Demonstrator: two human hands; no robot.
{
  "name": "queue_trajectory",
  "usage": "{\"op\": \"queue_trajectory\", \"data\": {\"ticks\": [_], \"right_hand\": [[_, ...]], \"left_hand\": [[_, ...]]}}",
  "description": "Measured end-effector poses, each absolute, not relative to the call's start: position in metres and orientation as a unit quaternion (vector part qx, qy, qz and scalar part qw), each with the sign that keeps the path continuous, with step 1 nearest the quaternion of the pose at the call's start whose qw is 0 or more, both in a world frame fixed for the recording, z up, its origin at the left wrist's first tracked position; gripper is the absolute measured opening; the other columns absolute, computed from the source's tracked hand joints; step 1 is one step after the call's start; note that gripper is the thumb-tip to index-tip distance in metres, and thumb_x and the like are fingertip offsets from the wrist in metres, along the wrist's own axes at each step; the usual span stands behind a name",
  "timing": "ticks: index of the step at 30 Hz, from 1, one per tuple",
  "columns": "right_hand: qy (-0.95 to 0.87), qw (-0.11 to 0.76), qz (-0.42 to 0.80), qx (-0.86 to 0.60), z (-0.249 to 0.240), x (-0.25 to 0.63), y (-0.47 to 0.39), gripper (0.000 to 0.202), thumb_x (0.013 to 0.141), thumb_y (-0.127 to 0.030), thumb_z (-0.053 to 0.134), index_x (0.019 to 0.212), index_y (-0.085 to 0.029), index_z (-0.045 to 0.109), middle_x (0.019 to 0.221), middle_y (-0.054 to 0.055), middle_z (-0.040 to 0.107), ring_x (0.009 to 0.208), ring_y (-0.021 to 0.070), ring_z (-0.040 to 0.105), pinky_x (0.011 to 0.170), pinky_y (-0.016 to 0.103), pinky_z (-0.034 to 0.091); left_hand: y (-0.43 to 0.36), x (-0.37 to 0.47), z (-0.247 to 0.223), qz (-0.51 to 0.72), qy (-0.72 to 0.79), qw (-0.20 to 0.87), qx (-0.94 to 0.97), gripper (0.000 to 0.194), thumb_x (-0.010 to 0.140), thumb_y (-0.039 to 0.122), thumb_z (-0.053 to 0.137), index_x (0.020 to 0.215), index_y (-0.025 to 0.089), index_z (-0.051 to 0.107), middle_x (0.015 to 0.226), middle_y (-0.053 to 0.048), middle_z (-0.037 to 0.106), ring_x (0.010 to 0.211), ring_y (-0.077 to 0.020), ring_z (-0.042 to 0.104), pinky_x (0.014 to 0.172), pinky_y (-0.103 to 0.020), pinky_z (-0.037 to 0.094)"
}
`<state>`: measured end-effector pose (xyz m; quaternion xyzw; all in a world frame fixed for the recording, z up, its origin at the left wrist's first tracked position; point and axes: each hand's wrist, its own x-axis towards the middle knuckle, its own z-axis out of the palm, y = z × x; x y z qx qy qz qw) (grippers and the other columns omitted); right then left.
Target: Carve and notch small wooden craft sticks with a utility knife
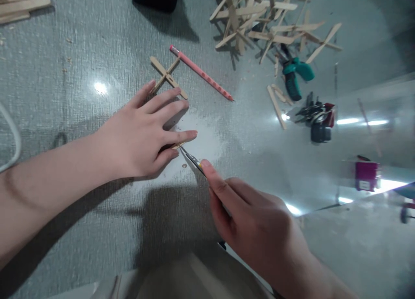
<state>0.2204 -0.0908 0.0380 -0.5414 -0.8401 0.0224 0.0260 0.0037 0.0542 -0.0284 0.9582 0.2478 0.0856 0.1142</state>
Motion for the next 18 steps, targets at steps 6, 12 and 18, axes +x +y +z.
{"op": "queue_trajectory", "data": {"ticks": [6,12,18], "right_hand": [[-0.845,0.008,0.018,-0.534,0.038,0.223,-0.093,0.042,0.107,-0.016,0.041,0.140,-0.009,0.066,0.065,-0.004,0.053,0.048,0.0137,0.051,0.047,0.031,0.039],[-0.828,0.045,0.056,-0.556,0.027,0.229,-0.099,0.042,0.108,-0.020,0.043,0.142,-0.007,0.063,0.066,-0.005,0.053,0.048,0.0122,0.050,0.048,0.030,0.039],[-0.814,0.078,0.060,-0.572,0.028,0.230,-0.099,0.044,0.106,-0.018,0.049,0.148,-0.010,0.056,0.073,-0.004,0.061,0.057,0.0109,0.054,0.054,0.026,0.041]], "left_hand": [[0.052,0.003,-0.028,0.094,0.258,0.113,0.955,0.039,0.107,0.046,0.046,0.142,0.041,0.063,0.166,0.001,0.039,0.159,-0.0409,0.027,0.128,-0.068,0.018],[0.053,0.003,-0.029,0.081,0.252,0.123,0.956,0.043,0.108,0.048,0.041,0.147,0.038,0.058,0.168,0.004,0.036,0.159,-0.0403,0.024,0.127,-0.069,0.016],[0.054,0.003,-0.029,0.088,0.250,0.121,0.957,0.041,0.106,0.046,0.048,0.144,0.040,0.061,0.168,0.000,0.036,0.159,-0.0407,0.026,0.128,-0.067,0.017]]}}
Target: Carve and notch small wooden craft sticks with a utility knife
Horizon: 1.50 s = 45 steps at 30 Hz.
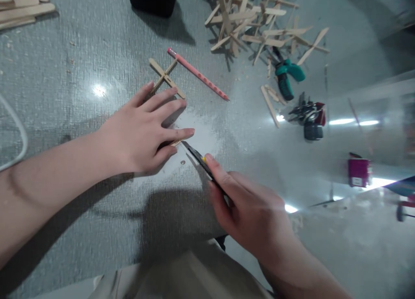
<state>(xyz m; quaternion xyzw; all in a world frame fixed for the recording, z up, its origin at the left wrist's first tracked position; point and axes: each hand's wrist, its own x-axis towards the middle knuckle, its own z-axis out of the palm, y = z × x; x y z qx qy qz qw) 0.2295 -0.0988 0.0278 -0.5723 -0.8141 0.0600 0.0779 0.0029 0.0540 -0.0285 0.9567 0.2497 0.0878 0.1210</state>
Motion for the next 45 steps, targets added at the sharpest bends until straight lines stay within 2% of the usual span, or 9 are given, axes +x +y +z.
{"op": "queue_trajectory", "data": {"ticks": [9,18,23,29,37,45], "right_hand": [[-0.816,0.057,0.064,-0.572,0.028,0.226,-0.097,0.044,0.106,-0.019,0.048,0.149,-0.012,0.056,0.070,-0.005,0.057,0.056,0.0118,0.054,0.054,0.028,0.040],[-0.829,0.044,0.056,-0.555,0.032,0.223,-0.093,0.043,0.107,-0.019,0.044,0.144,-0.007,0.061,0.066,-0.004,0.054,0.049,0.0128,0.051,0.049,0.030,0.038],[-0.836,0.013,0.057,-0.545,0.042,0.221,-0.087,0.046,0.105,-0.016,0.041,0.145,-0.007,0.060,0.066,-0.003,0.059,0.048,0.0137,0.055,0.047,0.030,0.038],[-0.829,0.017,0.061,-0.555,0.046,0.216,-0.086,0.046,0.103,-0.017,0.044,0.144,-0.006,0.061,0.064,-0.002,0.060,0.049,0.0151,0.058,0.048,0.030,0.041],[-0.827,0.013,0.046,-0.561,0.038,0.217,-0.094,0.048,0.102,-0.015,0.043,0.145,-0.007,0.061,0.067,-0.002,0.062,0.047,0.0146,0.056,0.045,0.031,0.038],[-0.814,0.051,0.057,-0.575,0.026,0.227,-0.100,0.046,0.106,-0.021,0.043,0.147,-0.008,0.058,0.067,-0.003,0.060,0.053,0.0133,0.057,0.048,0.028,0.041]], "left_hand": [[0.054,0.003,-0.027,0.089,0.250,0.148,0.953,0.041,0.106,0.044,0.045,0.143,0.039,0.062,0.168,0.004,0.038,0.159,-0.0409,0.026,0.129,-0.068,0.014],[0.054,0.004,-0.026,0.089,0.249,0.136,0.955,0.042,0.107,0.045,0.041,0.143,0.038,0.063,0.167,-0.003,0.039,0.158,-0.0411,0.028,0.127,-0.069,0.018],[0.053,0.004,-0.025,0.083,0.256,0.127,0.955,0.042,0.107,0.046,0.042,0.143,0.038,0.062,0.166,0.002,0.041,0.159,-0.0397,0.025,0.127,-0.069,0.017],[0.049,0.003,-0.023,0.088,0.258,0.108,0.956,0.042,0.109,0.044,0.038,0.143,0.038,0.063,0.166,0.000,0.041,0.160,-0.0401,0.025,0.128,-0.069,0.017],[0.049,0.004,-0.024,0.090,0.265,0.124,0.952,0.042,0.108,0.045,0.041,0.144,0.038,0.061,0.166,0.003,0.042,0.160,-0.0397,0.025,0.128,-0.068,0.014],[0.050,0.004,-0.024,0.078,0.257,0.111,0.957,0.043,0.108,0.044,0.040,0.147,0.036,0.059,0.167,-0.001,0.040,0.159,-0.0400,0.027,0.127,-0.067,0.020]]}}
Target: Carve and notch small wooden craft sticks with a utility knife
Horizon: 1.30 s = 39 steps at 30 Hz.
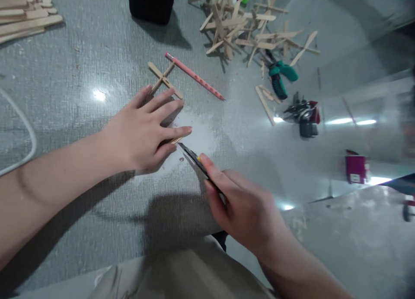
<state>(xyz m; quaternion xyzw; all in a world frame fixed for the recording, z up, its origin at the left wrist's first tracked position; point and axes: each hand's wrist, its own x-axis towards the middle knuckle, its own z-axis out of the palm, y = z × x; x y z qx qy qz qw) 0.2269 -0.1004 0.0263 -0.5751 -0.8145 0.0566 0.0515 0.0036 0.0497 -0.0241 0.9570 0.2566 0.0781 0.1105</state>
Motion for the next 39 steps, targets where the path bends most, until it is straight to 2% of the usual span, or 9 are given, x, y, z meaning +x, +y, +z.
{"op": "queue_trajectory", "data": {"ticks": [7,13,18,25,31,39], "right_hand": [[-0.803,0.045,0.053,-0.592,0.026,0.226,-0.097,0.046,0.106,-0.023,0.044,0.150,-0.015,0.058,0.072,-0.002,0.067,0.055,0.0126,0.059,0.051,0.027,0.043],[-0.813,0.046,0.049,-0.578,0.027,0.226,-0.096,0.045,0.106,-0.021,0.044,0.148,-0.012,0.059,0.068,-0.004,0.062,0.055,0.0131,0.059,0.050,0.028,0.042],[-0.827,0.043,0.045,-0.558,0.030,0.224,-0.094,0.046,0.104,-0.018,0.043,0.146,-0.007,0.060,0.066,-0.004,0.056,0.049,0.0129,0.053,0.047,0.029,0.040],[-0.830,-0.003,0.051,-0.555,0.044,0.218,-0.087,0.051,0.100,-0.013,0.041,0.147,-0.008,0.060,0.066,-0.001,0.061,0.050,0.0143,0.057,0.047,0.029,0.040],[-0.828,-0.014,0.046,-0.559,0.044,0.215,-0.088,0.054,0.096,-0.012,0.042,0.146,-0.008,0.061,0.066,-0.001,0.063,0.049,0.0137,0.057,0.046,0.028,0.037],[-0.835,0.009,0.030,-0.550,0.042,0.219,-0.091,0.053,0.095,-0.012,0.041,0.142,-0.005,0.065,0.064,-0.001,0.060,0.047,0.0147,0.057,0.045,0.030,0.039]], "left_hand": [[0.051,0.004,-0.025,0.075,0.260,0.115,0.956,0.042,0.106,0.046,0.045,0.144,0.038,0.061,0.168,-0.001,0.038,0.159,-0.0386,0.028,0.128,-0.066,0.021],[0.051,0.003,-0.025,0.078,0.254,0.136,0.954,0.043,0.107,0.044,0.041,0.145,0.036,0.060,0.169,-0.002,0.037,0.159,-0.0390,0.027,0.128,-0.067,0.018],[0.051,0.004,-0.025,0.077,0.253,0.138,0.954,0.043,0.107,0.045,0.041,0.146,0.036,0.058,0.168,0.000,0.038,0.160,-0.0380,0.026,0.128,-0.067,0.017],[0.050,0.004,-0.024,0.087,0.255,0.134,0.954,0.042,0.109,0.042,0.039,0.144,0.033,0.061,0.168,-0.001,0.039,0.159,-0.0405,0.028,0.127,-0.068,0.017],[0.052,0.003,-0.034,0.129,0.247,0.155,0.948,0.046,0.110,0.050,0.034,0.142,0.034,0.062,0.165,0.001,0.041,0.158,-0.0416,0.028,0.126,-0.070,0.011],[0.051,0.003,-0.034,0.135,0.246,0.150,0.948,0.040,0.109,0.047,0.044,0.142,0.033,0.062,0.165,-0.002,0.043,0.157,-0.0394,0.031,0.125,-0.070,0.014]]}}
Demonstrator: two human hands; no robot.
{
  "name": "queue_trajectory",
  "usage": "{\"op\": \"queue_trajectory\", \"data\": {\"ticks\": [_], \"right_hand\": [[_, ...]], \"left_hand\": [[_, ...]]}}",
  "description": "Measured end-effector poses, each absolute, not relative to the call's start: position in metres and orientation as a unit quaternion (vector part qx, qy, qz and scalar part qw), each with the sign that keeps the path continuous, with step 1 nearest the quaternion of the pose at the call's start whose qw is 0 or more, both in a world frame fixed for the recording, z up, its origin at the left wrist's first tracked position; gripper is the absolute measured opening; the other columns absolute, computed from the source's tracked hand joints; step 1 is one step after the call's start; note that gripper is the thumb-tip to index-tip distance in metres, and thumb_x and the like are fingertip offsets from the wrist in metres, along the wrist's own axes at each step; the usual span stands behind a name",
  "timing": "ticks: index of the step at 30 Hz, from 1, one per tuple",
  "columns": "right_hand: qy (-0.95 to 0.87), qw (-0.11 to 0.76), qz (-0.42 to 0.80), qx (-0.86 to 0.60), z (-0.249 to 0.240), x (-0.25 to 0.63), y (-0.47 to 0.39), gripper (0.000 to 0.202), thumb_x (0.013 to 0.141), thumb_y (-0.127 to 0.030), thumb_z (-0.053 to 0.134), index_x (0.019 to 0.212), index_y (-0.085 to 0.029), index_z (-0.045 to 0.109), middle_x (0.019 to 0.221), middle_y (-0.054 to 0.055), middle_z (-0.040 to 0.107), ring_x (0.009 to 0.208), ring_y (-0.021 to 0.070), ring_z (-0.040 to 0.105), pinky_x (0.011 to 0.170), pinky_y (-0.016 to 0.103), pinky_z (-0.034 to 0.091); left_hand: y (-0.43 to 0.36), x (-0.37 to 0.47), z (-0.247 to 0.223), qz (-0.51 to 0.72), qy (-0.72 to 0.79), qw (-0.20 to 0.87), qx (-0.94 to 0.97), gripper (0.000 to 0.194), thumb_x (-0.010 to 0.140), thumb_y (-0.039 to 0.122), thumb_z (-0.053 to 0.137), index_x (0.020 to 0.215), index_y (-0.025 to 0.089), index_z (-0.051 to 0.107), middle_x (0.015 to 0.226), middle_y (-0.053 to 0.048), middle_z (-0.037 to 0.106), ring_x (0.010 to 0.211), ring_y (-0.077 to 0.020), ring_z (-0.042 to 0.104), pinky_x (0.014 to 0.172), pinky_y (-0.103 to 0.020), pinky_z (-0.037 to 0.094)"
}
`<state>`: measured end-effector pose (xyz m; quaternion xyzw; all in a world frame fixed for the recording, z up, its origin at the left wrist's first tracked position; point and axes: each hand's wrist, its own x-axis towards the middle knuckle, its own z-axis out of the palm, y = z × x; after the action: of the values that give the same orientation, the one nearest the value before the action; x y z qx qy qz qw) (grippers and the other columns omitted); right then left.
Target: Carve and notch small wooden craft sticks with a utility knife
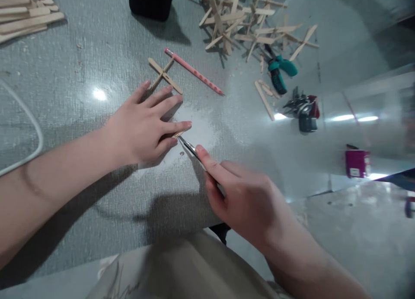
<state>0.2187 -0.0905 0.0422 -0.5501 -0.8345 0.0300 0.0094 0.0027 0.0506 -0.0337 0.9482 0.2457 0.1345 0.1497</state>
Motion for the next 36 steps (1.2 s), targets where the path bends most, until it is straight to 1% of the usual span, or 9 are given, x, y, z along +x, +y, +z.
{"op": "queue_trajectory", "data": {"ticks": [3,7,13,18,23,27,30,34,36], "right_hand": [[-0.836,0.009,0.031,-0.548,0.041,0.220,-0.091,0.054,0.095,-0.012,0.041,0.144,-0.006,0.064,0.065,-0.001,0.060,0.050,0.0151,0.058,0.046,0.030,0.040],[-0.831,0.021,0.056,-0.552,0.038,0.223,-0.092,0.051,0.100,-0.013,0.042,0.146,-0.007,0.062,0.067,-0.001,0.062,0.054,0.0153,0.061,0.049,0.029,0.043],[-0.821,0.060,0.057,-0.565,0.032,0.225,-0.096,0.045,0.104,-0.017,0.045,0.145,-0.007,0.061,0.075,0.002,0.069,0.060,0.0158,0.066,0.051,0.030,0.045],[-0.816,0.076,0.039,-0.571,0.029,0.224,-0.093,0.045,0.104,-0.018,0.047,0.145,-0.008,0.062,0.075,0.001,0.071,0.060,0.0158,0.065,0.050,0.031,0.044],[-0.819,0.075,0.045,-0.567,0.029,0.225,-0.086,0.045,0.103,-0.016,0.048,0.145,-0.008,0.062,0.079,0.002,0.074,0.059,0.0156,0.065,0.050,0.031,0.044],[-0.821,0.068,0.047,-0.565,0.029,0.224,-0.084,0.045,0.103,-0.017,0.047,0.145,-0.009,0.062,0.081,0.002,0.075,0.060,0.0156,0.066,0.051,0.031,0.045],[-0.821,0.064,0.055,-0.565,0.029,0.223,-0.084,0.045,0.104,-0.017,0.046,0.145,-0.008,0.062,0.081,0.003,0.075,0.060,0.0155,0.066,0.051,0.030,0.046],[-0.821,0.067,0.056,-0.564,0.030,0.223,-0.084,0.045,0.104,-0.018,0.046,0.144,-0.007,0.062,0.081,0.004,0.075,0.060,0.0162,0.066,0.052,0.031,0.046],[-0.820,0.065,0.057,-0.565,0.030,0.222,-0.084,0.045,0.104,-0.018,0.045,0.144,-0.007,0.062,0.080,0.003,0.074,0.060,0.0164,0.066,0.052,0.031,0.047]], "left_hand": [[0.053,0.001,-0.034,0.129,0.245,0.130,0.952,0.037,0.108,0.044,0.048,0.141,0.034,0.063,0.165,-0.004,0.043,0.155,-0.0409,0.034,0.124,-0.071,0.018],[0.055,0.000,-0.034,0.120,0.251,0.110,0.954,0.038,0.107,0.042,0.048,0.141,0.033,0.064,0.164,-0.008,0.045,0.153,-0.0428,0.037,0.123,-0.072,0.022],[0.056,-0.002,-0.034,0.123,0.242,0.129,0.954,0.040,0.110,0.043,0.043,0.143,0.031,0.060,0.166,-0.005,0.041,0.154,-0.0399,0.035,0.123,-0.071,0.022],[0.058,-0.001,-0.035,0.105,0.239,0.104,0.960,0.040,0.107,0.043,0.048,0.144,0.033,0.061,0.166,-0.011,0.040,0.155,-0.0406,0.035,0.123,-0.070,0.026],[0.058,-0.001,-0.036,0.109,0.243,0.113,0.957,0.042,0.108,0.045,0.044,0.145,0.034,0.059,0.167,-0.006,0.039,0.156,-0.0387,0.035,0.124,-0.069,0.024],[0.057,-0.001,-0.036,0.105,0.246,0.120,0.956,0.044,0.109,0.048,0.038,0.145,0.035,0.059,0.168,-0.005,0.037,0.157,-0.0382,0.032,0.125,-0.068,0.022],[0.058,-0.001,-0.037,0.106,0.246,0.132,0.954,0.046,0.109,0.049,0.034,0.145,0.035,0.059,0.168,-0.003,0.037,0.158,-0.0379,0.030,0.126,-0.067,0.019],[0.058,-0.001,-0.038,0.112,0.245,0.144,0.952,0.046,0.108,0.050,0.035,0.144,0.035,0.059,0.168,0.001,0.038,0.158,-0.0383,0.030,0.127,-0.067,0.017],[0.057,-0.001,-0.037,0.119,0.245,0.153,0.950,0.044,0.108,0.048,0.037,0.143,0.034,0.060,0.167,0.000,0.039,0.158,-0.0380,0.030,0.127,-0.067,0.017]]}}
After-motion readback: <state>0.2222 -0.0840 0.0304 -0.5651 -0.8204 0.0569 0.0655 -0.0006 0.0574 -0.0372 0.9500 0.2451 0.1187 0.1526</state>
